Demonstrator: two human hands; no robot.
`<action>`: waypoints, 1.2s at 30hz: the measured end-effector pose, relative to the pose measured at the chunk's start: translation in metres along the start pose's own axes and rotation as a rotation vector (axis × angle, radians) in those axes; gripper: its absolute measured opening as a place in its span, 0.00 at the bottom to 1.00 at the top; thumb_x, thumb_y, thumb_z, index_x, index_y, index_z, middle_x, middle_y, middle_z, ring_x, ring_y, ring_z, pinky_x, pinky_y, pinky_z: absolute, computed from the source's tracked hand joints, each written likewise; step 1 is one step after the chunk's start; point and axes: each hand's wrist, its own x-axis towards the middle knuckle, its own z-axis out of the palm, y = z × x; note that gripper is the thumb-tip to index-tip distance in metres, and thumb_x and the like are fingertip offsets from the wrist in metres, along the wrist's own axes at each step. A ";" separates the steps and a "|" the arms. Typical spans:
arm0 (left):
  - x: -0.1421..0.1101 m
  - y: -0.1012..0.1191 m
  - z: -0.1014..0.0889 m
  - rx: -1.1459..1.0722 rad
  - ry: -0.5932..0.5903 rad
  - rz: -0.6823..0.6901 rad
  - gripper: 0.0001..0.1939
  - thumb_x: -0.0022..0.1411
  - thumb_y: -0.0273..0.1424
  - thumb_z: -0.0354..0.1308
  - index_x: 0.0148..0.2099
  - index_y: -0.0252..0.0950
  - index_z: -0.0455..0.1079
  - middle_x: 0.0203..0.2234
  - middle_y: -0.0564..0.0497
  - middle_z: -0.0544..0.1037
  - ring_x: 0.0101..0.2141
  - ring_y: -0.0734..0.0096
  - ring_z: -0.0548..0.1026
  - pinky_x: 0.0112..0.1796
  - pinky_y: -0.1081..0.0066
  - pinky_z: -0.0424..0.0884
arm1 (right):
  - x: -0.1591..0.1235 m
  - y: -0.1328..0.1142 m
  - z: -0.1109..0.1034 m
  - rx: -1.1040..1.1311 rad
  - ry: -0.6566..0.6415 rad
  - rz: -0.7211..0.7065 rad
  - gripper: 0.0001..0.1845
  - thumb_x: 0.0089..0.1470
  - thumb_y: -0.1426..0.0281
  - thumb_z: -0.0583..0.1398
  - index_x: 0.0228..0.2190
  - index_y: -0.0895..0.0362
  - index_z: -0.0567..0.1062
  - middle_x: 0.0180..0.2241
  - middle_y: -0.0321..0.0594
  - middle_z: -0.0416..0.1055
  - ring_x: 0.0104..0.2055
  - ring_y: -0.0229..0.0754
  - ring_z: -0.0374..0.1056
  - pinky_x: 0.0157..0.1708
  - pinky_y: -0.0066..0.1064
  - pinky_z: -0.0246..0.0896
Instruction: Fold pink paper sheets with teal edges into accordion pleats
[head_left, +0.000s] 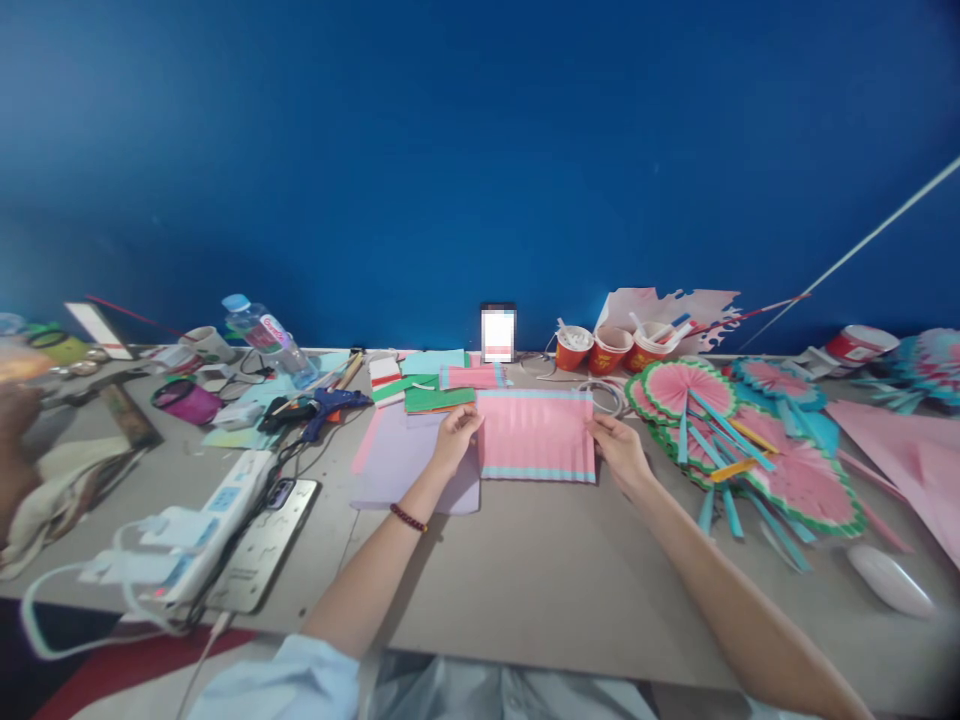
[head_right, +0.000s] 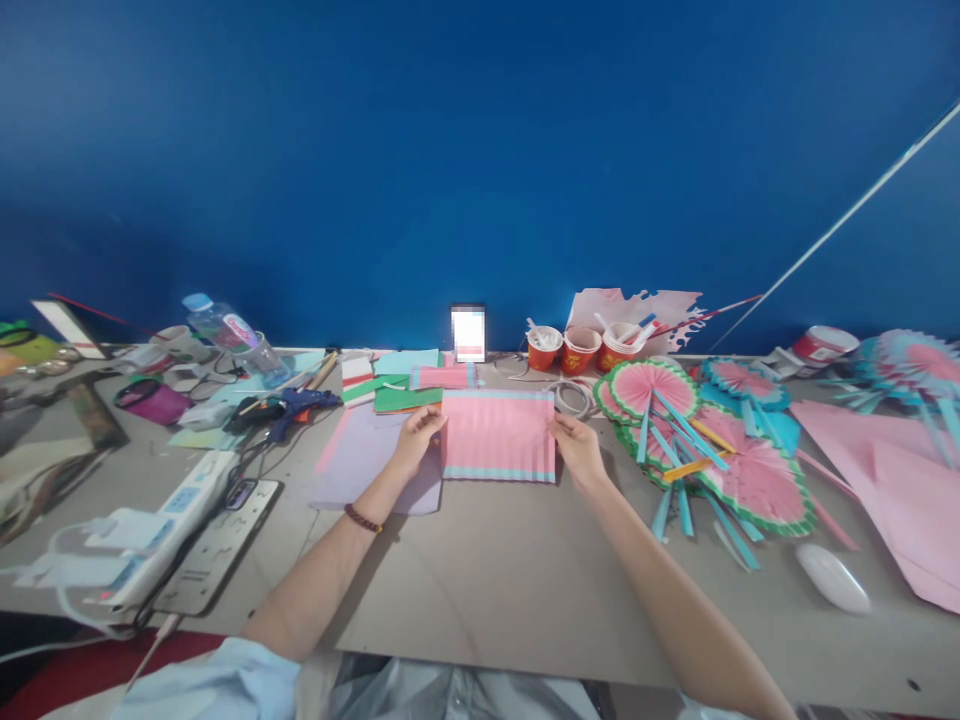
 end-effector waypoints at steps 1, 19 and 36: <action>0.000 0.000 0.000 0.003 0.001 0.004 0.13 0.44 0.38 0.66 0.26 0.36 0.67 0.20 0.56 0.66 0.22 0.77 0.64 0.22 0.79 0.61 | 0.000 0.000 0.000 -0.001 0.015 -0.006 0.21 0.34 0.56 0.69 0.29 0.57 0.78 0.22 0.35 0.75 0.25 0.39 0.67 0.23 0.28 0.60; 0.001 0.000 0.001 0.026 0.058 0.085 0.17 0.51 0.40 0.61 0.23 0.36 0.59 0.19 0.58 0.61 0.23 0.78 0.60 0.27 0.77 0.59 | -0.015 -0.014 0.016 0.161 -0.200 0.048 0.22 0.30 0.57 0.71 0.23 0.54 0.68 0.19 0.27 0.65 0.19 0.32 0.58 0.19 0.24 0.52; -0.015 0.005 0.019 0.231 0.173 0.204 0.26 0.52 0.52 0.56 0.21 0.38 0.51 0.15 0.60 0.50 0.18 0.79 0.49 0.21 0.74 0.47 | -0.013 -0.006 0.019 0.021 0.102 -0.128 0.24 0.41 0.47 0.62 0.23 0.56 0.68 0.19 0.31 0.65 0.20 0.34 0.57 0.21 0.27 0.54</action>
